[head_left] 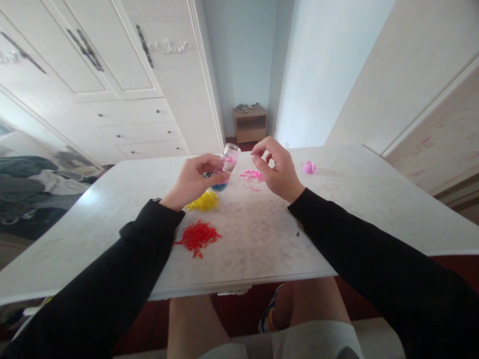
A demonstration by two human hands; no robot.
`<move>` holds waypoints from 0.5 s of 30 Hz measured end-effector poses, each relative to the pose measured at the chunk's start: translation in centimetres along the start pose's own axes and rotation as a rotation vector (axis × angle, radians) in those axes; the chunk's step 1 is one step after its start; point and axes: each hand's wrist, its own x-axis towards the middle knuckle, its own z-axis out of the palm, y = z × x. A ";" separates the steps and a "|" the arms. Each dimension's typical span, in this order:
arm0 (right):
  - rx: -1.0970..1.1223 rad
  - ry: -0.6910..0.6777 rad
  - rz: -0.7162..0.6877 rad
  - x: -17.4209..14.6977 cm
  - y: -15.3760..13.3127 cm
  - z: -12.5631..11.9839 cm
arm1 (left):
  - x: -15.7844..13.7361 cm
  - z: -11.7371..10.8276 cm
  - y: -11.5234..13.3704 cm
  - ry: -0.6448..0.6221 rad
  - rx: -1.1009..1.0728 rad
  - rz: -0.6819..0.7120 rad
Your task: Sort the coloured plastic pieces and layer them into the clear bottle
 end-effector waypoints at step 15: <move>-0.371 -0.396 0.380 -0.2 5.1 0.3 | 0.4 -0.1 -0.1 0.043 -0.172 0.008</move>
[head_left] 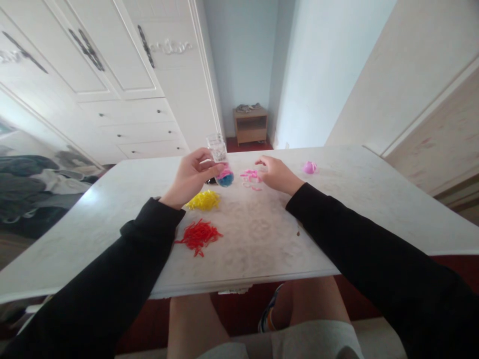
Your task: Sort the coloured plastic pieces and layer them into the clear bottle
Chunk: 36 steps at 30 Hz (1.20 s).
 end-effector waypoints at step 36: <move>0.713 0.073 -0.118 -0.2 -2.0 -1.0 | -0.1 -0.9 -0.8 -0.063 0.599 0.185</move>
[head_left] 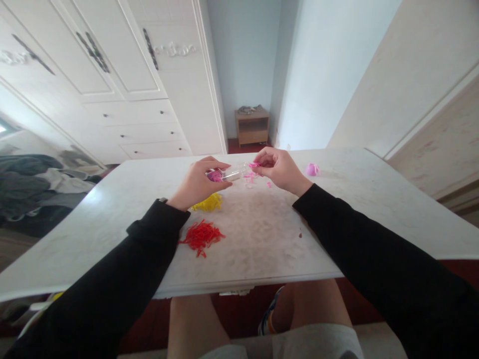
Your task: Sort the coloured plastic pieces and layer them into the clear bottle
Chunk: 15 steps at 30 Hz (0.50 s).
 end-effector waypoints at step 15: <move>-0.093 0.040 -0.118 -0.5 -0.1 0.9 | 0.0 0.0 0.7 -0.056 -0.040 -0.019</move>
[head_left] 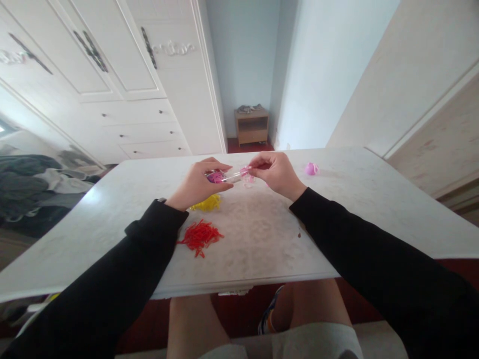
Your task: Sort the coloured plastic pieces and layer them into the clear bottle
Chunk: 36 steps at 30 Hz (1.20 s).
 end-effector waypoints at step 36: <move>-0.246 0.122 -0.093 -0.5 -1.8 -0.4 | 0.0 0.5 0.6 0.056 -0.329 -0.121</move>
